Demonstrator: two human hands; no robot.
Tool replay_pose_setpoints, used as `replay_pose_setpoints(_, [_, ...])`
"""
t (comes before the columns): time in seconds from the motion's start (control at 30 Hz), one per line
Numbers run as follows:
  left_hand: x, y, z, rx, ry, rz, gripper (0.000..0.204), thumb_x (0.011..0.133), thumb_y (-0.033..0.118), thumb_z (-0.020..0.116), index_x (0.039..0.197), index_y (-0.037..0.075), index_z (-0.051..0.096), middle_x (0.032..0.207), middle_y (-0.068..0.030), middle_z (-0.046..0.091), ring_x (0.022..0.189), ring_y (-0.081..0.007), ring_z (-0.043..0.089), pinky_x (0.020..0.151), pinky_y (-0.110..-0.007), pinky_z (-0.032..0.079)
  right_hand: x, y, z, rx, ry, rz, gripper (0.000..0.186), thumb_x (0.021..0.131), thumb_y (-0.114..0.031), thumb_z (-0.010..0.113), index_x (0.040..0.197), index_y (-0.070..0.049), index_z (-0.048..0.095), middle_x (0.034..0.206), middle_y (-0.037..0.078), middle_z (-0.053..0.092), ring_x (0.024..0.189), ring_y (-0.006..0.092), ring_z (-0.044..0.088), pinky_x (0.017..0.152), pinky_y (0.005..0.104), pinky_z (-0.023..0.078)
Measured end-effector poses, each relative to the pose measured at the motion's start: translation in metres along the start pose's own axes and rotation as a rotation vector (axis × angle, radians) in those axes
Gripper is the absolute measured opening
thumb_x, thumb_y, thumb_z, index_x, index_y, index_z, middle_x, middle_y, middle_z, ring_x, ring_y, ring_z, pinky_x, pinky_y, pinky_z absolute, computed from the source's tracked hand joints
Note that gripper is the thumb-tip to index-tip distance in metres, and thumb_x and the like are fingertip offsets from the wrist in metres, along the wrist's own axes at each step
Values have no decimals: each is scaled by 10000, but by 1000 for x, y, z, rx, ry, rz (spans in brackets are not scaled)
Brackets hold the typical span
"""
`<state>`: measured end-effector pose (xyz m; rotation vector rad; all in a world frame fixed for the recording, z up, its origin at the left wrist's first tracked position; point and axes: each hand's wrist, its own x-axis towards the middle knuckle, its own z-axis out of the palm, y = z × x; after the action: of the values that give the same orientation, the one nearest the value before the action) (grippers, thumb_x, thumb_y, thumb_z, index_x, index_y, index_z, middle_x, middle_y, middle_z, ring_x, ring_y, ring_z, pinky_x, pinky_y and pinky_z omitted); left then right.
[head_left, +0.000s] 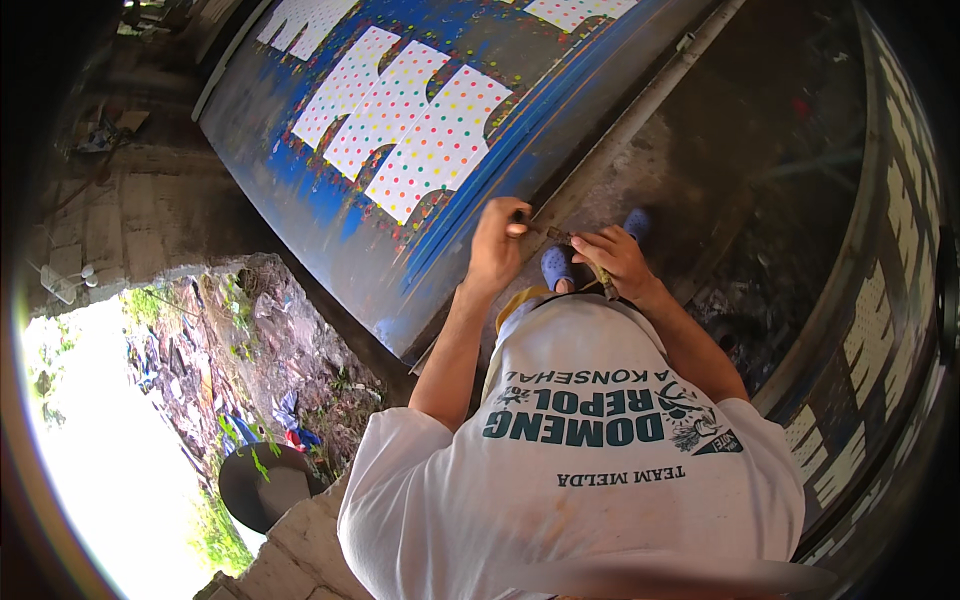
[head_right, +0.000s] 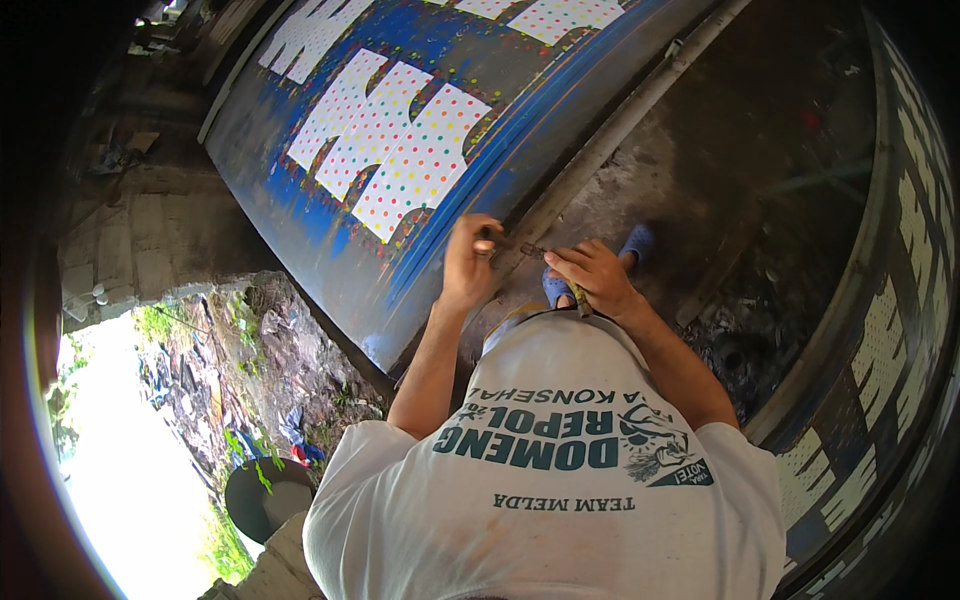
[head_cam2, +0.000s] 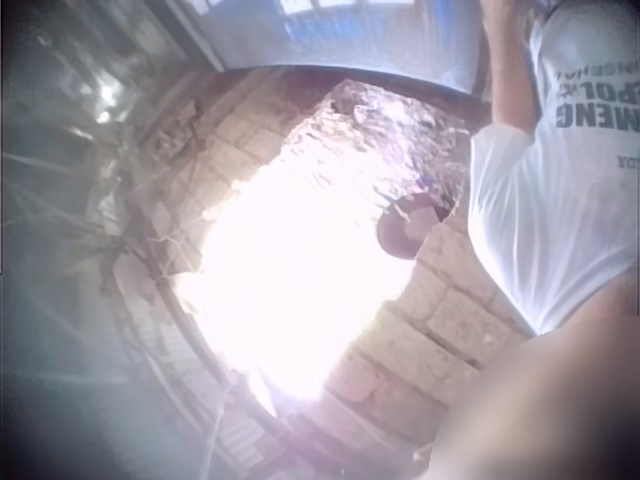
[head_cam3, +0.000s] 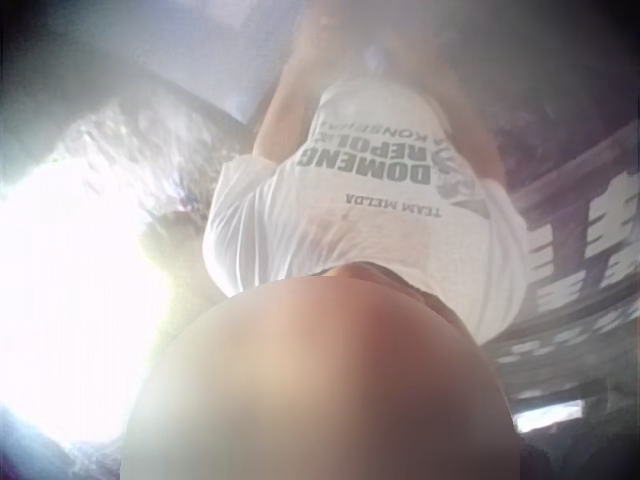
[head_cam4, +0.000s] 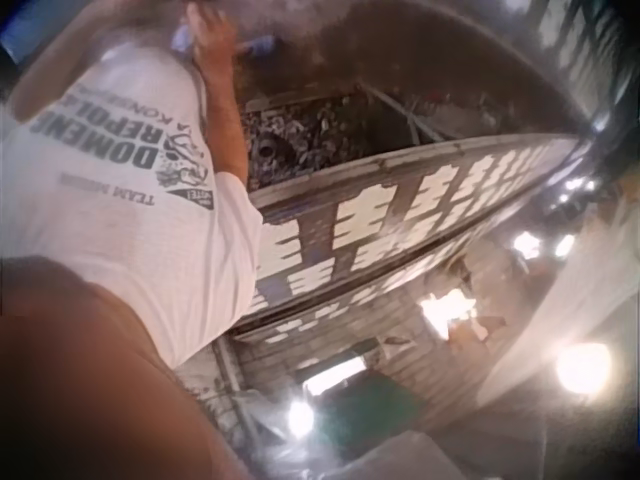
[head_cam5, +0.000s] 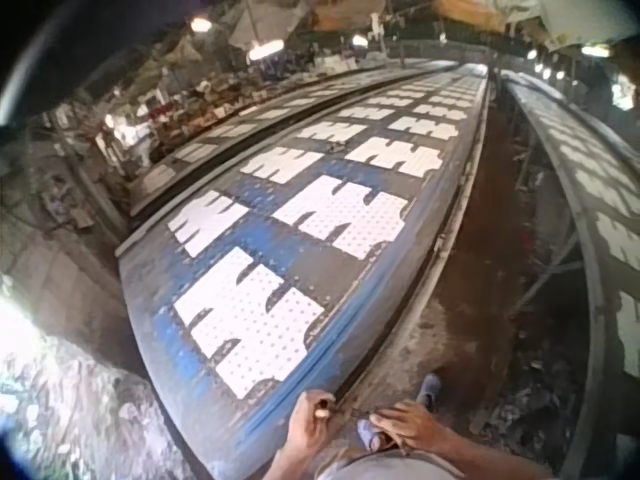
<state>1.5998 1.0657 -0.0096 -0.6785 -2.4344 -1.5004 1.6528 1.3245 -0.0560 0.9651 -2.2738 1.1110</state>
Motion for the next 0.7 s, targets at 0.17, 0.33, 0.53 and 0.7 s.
replay_pose_setpoints(0.17, [-4, -14, -4, -216, 222, -186, 445, 1150, 431, 444, 1301, 31, 567, 1151, -98, 641, 1046, -232, 638, 983, -383, 503, -15, -19, 8, 318, 223, 369, 391, 921, -15, 767, 1298, -1, 668, 1111, 161, 758, 811, 281, 682, 735, 365, 540])
replay_pose_setpoints(0.33, [14, -20, 1, -820, 385, -526, 404, 1151, 357, 489, 1407, 49, 543, 1168, -101, 620, 1020, -209, 632, 948, -384, 539, -28, -15, -3, 294, 278, 615, 291, 1021, -85, 719, 1287, 17, 659, 1037, 137, 773, 889, 166, 729, 747, 284, 561])
replay_pose_setpoints(0.53, [50, -13, 23, -820, 182, -641, 371, 1163, 309, 459, 1454, 88, 521, 1181, -66, 599, 996, -167, 627, 897, -340, 532, -34, 6, -29, 675, 472, 1063, 290, 1096, -226, 629, 1260, 12, 603, 986, 135, 769, 676, 95, 634, 569, 233, 494])
replay_pose_setpoints(0.7, [80, 6, 55, -867, 22, -682, 505, 1107, 270, 582, 1548, 91, 412, 1194, -43, 543, 1040, -160, 606, 901, -337, 510, -27, 63, -69, 956, 828, 1228, 300, 1085, -314, 639, 1163, -28, 596, 909, 161, 750, 536, 102, 578, 455, 246, 442])
